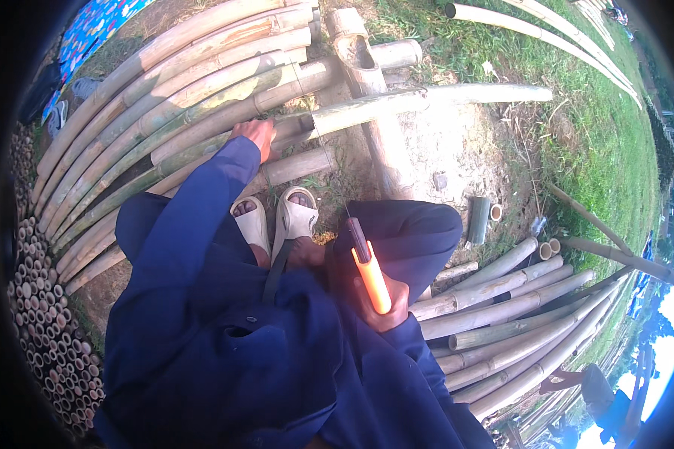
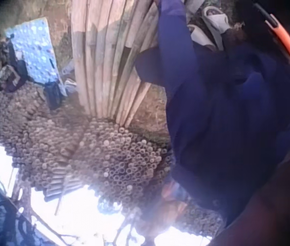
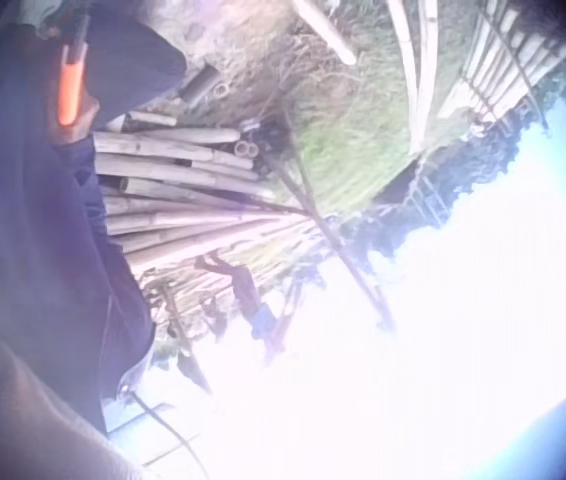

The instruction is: The person sits on the ground and uses a hand saw to cut bamboo poles. They repeatedly position a pole on a support, saw through it, and then move the cut piece aside.

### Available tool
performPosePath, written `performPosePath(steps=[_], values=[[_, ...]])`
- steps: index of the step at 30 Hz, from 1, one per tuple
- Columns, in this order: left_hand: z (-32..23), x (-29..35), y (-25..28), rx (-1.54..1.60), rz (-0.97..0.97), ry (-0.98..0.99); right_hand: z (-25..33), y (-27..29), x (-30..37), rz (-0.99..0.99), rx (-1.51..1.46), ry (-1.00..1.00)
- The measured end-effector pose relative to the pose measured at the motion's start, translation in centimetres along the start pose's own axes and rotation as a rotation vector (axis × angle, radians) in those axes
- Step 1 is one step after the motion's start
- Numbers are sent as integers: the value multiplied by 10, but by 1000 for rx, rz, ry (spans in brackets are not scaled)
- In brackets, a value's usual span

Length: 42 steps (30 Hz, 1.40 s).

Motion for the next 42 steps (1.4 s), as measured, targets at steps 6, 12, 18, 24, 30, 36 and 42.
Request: performPosePath(steps=[6,12,18,24,30,36,42], values=[[-14,2,6,-56,71,-29,-54,-46,-71,44,-63,-119],[-2,3,2,-58,39,-21,-4,-8,-8,32,37,-5],[-15,1,9,-36,42,-33,-56,-47,-83,-9,-110,-203],[0,3,6,-40,93,-5,-9,-2,7,35,-5,-159],[-8,4,-1,-18,74,-41,-39,-38,-80,-6,-110,-213],[18,-10,11,135,14,-76,-55,-44,-88,-38,-93,-80],[24,9,59,227,-474,-139,-54,-48,-89,-4,-115,-109]])
Point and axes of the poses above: each hand's wrist, its own x-axis away from the middle knuckle, its own y-axis out of the back of the hand, z = x × y, the point moved 10 cm from there along -x, towards the middle knuckle, and after that the axes turned 10 degrees about y, right-handed, at the moved point
